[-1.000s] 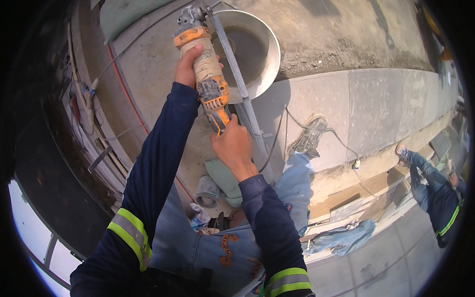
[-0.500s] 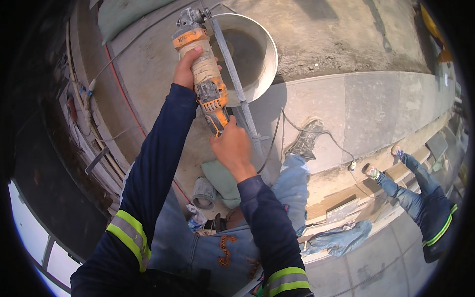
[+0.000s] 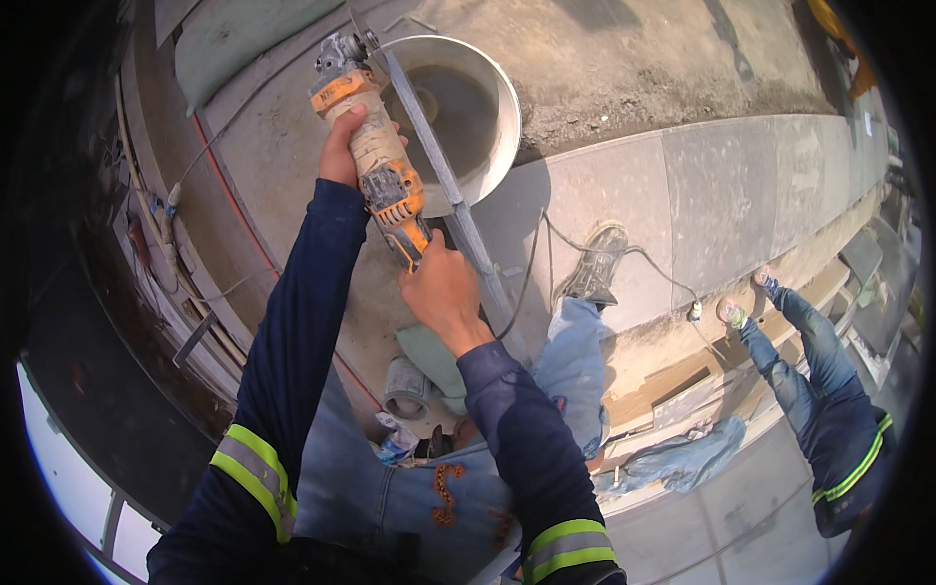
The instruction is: The person uses an angle grinder to cut a long metal bar placed across a bucket. The person holds the bar with one hand and operates the grinder with the other, cutting along the bar's length.
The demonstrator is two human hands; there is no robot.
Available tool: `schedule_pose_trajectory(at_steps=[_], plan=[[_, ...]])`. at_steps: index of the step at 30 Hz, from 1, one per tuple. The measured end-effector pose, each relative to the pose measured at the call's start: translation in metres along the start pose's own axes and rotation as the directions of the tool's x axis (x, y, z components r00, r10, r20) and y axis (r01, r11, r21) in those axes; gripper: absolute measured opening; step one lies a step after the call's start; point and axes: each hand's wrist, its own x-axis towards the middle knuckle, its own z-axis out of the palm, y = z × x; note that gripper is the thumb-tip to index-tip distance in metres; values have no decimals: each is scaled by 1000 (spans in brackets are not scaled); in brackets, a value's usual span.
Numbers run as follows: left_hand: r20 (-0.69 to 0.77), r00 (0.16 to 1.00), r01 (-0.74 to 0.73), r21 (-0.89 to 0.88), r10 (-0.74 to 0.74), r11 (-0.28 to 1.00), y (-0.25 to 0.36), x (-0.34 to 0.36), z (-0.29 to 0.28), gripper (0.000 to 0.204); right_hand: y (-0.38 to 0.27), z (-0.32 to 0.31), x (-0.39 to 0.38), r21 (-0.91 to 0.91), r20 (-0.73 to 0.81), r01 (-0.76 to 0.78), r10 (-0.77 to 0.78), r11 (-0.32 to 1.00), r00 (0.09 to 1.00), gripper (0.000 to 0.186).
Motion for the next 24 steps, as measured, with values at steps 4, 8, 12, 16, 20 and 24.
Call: schedule_pose_trajectory(at_steps=[4,8,12,16,20,24], plan=[[23,1000,-10,-16,10,1000,0,-2,-1,48,0,1,-2,19,13,-11,10,1000,1000,52],[28,999,-26,-6,26,1000,-3,-4,-2,47,3,4,-4,23,-1,7,-7,1000,1000,51],[8,999,-51,6,50,999,-7,-7,2,47,4,3,-7,25,3,-7,7,1000,1000,49],[-14,998,-62,14,62,998,-8,-6,1,48,3,1,-8,3,10,-10,10,1000,1000,48],[-15,999,-35,-12,35,999,-8,0,-4,48,-1,-1,-7,-3,8,-7,7,1000,1000,47],[-5,999,-40,-13,40,999,-5,2,-3,48,-6,-5,-4,18,45,-41,40,999,998,57]])
